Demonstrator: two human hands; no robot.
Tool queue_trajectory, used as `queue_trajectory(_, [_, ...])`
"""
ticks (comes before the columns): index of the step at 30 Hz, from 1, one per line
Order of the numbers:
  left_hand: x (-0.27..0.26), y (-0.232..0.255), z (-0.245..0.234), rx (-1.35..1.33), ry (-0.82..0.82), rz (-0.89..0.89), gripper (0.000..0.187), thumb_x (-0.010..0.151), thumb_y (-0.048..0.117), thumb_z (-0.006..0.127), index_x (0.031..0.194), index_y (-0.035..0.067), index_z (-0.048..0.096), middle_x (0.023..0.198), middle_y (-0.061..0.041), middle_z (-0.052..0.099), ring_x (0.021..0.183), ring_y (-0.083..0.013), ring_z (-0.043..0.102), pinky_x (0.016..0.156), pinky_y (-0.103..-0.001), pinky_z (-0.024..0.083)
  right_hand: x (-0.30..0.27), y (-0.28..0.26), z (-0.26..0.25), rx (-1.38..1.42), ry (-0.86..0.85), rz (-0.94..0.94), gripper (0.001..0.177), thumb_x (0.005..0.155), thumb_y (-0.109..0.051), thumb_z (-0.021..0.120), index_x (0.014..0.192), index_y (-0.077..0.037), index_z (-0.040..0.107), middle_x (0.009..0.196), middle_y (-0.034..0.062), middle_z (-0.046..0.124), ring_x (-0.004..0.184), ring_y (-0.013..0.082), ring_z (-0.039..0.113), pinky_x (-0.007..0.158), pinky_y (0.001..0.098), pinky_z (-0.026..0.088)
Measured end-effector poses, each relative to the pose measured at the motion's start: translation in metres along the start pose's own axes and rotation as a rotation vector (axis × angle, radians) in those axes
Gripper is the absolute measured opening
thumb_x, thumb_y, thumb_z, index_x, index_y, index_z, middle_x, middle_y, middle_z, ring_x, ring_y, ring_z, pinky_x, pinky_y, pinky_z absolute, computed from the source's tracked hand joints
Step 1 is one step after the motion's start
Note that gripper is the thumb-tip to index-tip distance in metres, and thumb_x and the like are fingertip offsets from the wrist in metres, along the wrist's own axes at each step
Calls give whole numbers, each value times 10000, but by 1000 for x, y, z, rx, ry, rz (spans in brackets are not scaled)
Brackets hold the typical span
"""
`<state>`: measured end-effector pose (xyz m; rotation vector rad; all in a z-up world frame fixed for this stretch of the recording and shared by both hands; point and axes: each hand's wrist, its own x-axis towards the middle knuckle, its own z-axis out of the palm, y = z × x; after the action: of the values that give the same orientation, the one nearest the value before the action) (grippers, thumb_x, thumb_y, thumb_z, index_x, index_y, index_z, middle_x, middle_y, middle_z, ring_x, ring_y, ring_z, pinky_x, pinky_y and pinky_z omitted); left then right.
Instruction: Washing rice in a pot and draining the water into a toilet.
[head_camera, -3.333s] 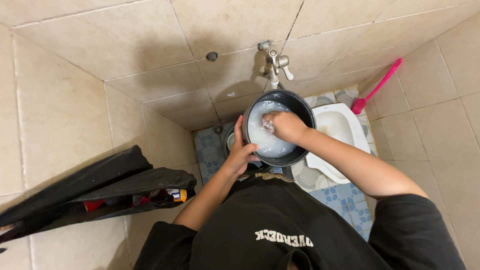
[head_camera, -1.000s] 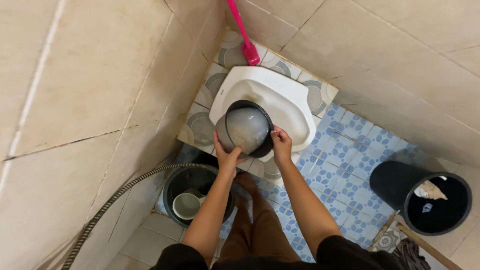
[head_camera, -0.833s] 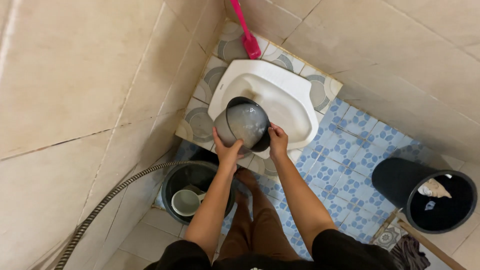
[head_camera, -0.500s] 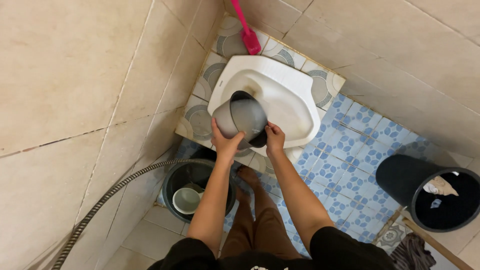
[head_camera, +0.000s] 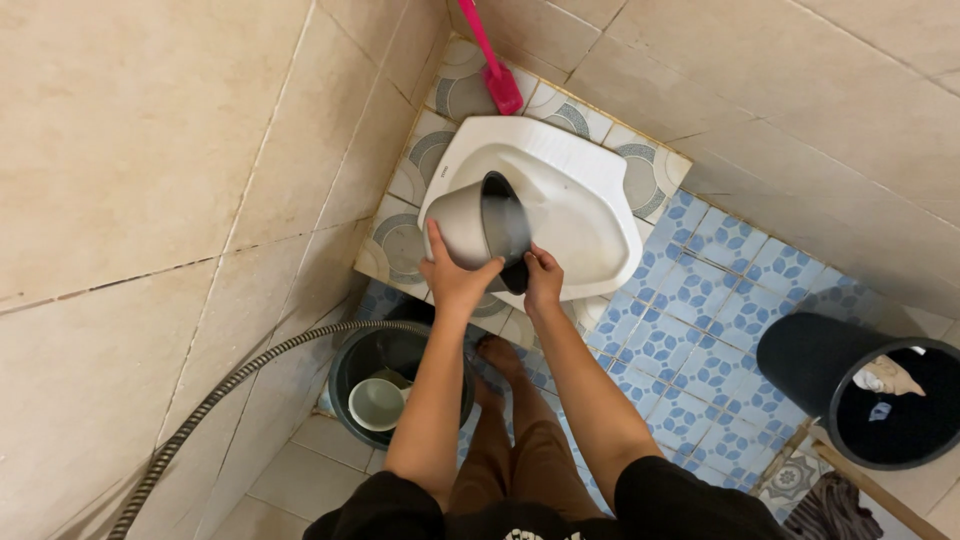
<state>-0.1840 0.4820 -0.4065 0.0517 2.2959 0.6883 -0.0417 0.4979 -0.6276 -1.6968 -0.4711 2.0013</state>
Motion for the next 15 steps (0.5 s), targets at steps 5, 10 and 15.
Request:
queue_trajectory(5, [-9, 3, -2, 21, 34, 133, 1332, 612, 334, 909, 1634, 242, 58, 1368, -325, 296, 1218, -473, 475, 1007, -466, 502, 1, 10, 1, -6, -30, -15, 269, 970, -40, 634, 1230, 12, 678, 1012, 67, 714, 871, 151, 644, 763, 300, 534])
queue_trajectory(10, [-18, 21, -20, 36, 47, 165, 1301, 590, 314, 885, 1642, 247, 124, 1361, -309, 336, 1187, -460, 525, 997, -466, 514, 5, 4, 8, 32, -183, -100, 254, 996, -32, 616, 1246, 3, 645, 1077, 37, 671, 961, 136, 618, 849, 296, 513])
queue_trajectory(15, [-24, 33, -31, 7, 89, 292, 1311, 561, 273, 919, 1634, 244, 166, 1436, -377, 265, 1261, -503, 474, 1025, -494, 489, -1, -9, 28, 359, -322, 319, 281, 982, -255, 587, 1214, -106, 535, 1052, 76, 643, 960, 261, 634, 866, 426, 529])
